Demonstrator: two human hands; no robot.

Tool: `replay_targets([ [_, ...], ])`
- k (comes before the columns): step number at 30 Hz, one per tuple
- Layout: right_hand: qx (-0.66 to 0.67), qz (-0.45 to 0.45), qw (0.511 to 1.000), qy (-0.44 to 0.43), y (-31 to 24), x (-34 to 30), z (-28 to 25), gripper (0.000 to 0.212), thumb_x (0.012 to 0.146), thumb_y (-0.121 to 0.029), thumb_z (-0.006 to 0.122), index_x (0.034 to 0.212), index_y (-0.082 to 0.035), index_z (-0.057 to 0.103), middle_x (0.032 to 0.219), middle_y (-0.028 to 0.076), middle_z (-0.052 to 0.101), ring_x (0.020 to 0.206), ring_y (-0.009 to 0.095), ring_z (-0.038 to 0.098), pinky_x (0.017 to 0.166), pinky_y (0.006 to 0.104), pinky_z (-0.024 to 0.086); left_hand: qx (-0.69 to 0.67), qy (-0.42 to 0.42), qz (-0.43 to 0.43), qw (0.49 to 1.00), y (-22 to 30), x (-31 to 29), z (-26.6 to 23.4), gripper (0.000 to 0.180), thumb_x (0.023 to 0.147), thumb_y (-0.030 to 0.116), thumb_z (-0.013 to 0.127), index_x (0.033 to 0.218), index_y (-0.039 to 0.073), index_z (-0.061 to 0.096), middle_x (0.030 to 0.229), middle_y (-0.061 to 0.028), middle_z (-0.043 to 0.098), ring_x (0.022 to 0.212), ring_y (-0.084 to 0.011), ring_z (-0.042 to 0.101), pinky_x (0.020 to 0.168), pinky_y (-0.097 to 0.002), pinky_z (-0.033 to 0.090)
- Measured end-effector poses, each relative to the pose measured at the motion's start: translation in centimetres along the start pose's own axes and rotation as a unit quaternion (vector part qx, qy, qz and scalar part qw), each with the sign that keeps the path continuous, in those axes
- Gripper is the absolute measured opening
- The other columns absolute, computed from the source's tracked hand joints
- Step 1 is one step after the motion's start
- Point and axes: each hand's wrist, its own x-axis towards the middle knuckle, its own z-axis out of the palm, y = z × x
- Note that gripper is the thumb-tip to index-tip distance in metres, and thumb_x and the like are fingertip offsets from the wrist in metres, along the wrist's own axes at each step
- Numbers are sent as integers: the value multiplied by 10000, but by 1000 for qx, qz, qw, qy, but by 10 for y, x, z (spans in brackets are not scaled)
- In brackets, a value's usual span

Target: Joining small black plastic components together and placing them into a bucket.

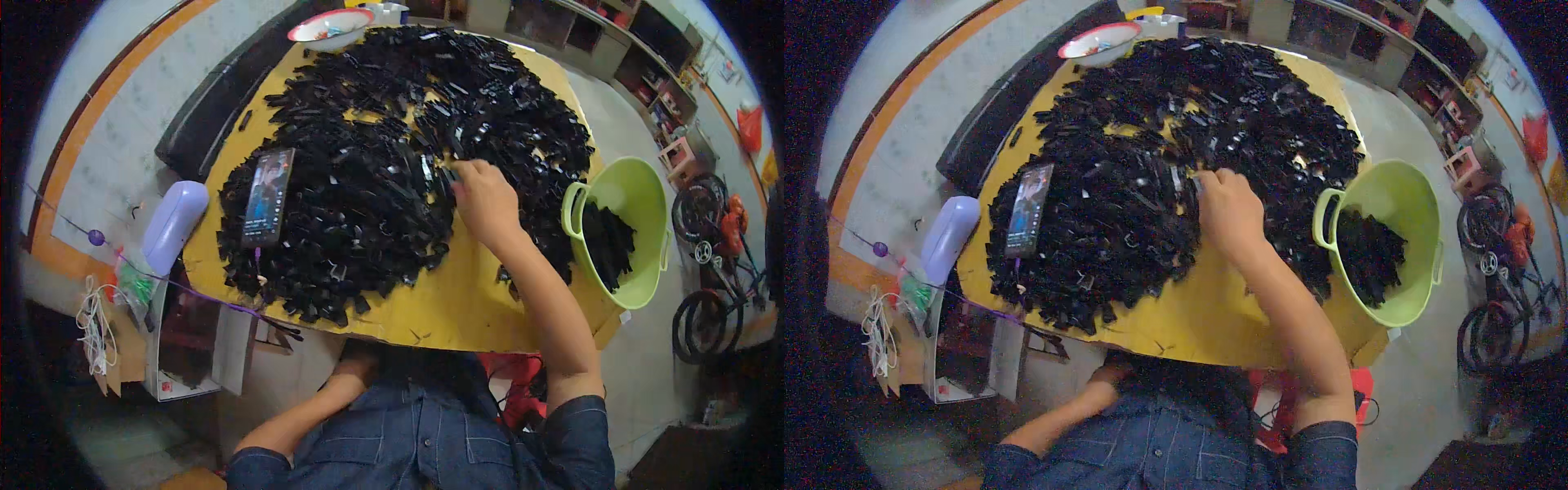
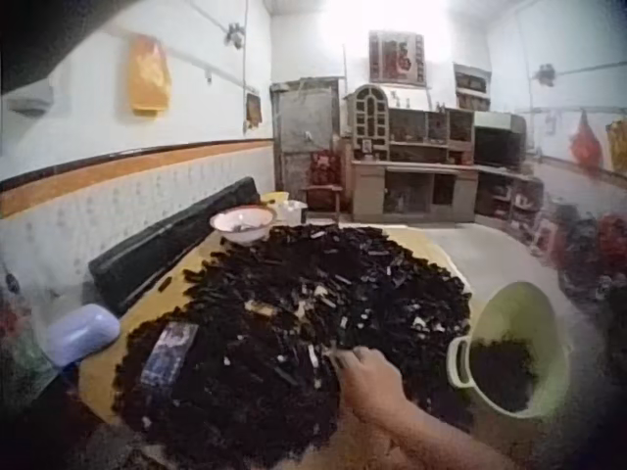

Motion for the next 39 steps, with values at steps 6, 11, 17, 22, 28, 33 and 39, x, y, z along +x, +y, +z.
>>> replay_targets([
  [6,-108,36,989,-89,-4,41,23,285,790,-234,579,1042,-104,612,1078,194,503,853,335,583,669,391,519,-75,-17,-59,995,2,-8,-9,221,775,170,567,964,72,629,927,-184,614,887,-357,581,775,-420,467],
  [11,-147,63,967,-198,-13,38,12,234,832,-306,541,914,-127,666,1016,156,531,805,339,608,706,418,501,-69,-29,125,989,41,4,-75,158,781,113,607,926,68,649,894,-116,634,832,-295,610,721,-365,490],
  [17,-124,24,969,-212,-16,-8,-13,206,799,-288,578,871,-119,671,925,150,548,765,309,611,660,401,508,-155,51,222,961,95,40,-146,154,750,19,627,895,60,657,880,-91,630,796,-258,614,697,-323,492],
  [22,-62,5,986,-155,-23,-46,-25,196,780,-287,613,870,-123,673,912,144,546,757,308,609,656,389,506,-181,76,245,949,114,69,-117,162,752,25,618,910,54,638,845,-90,611,808,-271,603,718,-338,491],
  [28,-17,-17,999,-25,-31,-63,-37,197,737,-275,660,780,-83,645,807,115,572,740,290,610,632,374,499,-106,152,236,954,124,84,-100,163,747,18,617,904,60,622,862,-96,608,814,-276,607,696,-339,500],
  [33,-41,10,987,-157,-53,-78,-27,257,716,-315,661,707,-62,617,738,109,596,709,283,615,598,379,497,-114,200,219,948,125,79,-100,150,752,30,633,900,50,622,869,-99,609,782,-273,610,667,-331,504],
  [39,-81,46,986,-138,-46,-78,-33,222,703,-254,636,746,-40,594,739,127,590,724,287,611,622,385,492,-215,223,166,936,124,72,-114,118,774,68,661,880,16,649,859,-93,630,750,-179,623,639,-267,499],
])
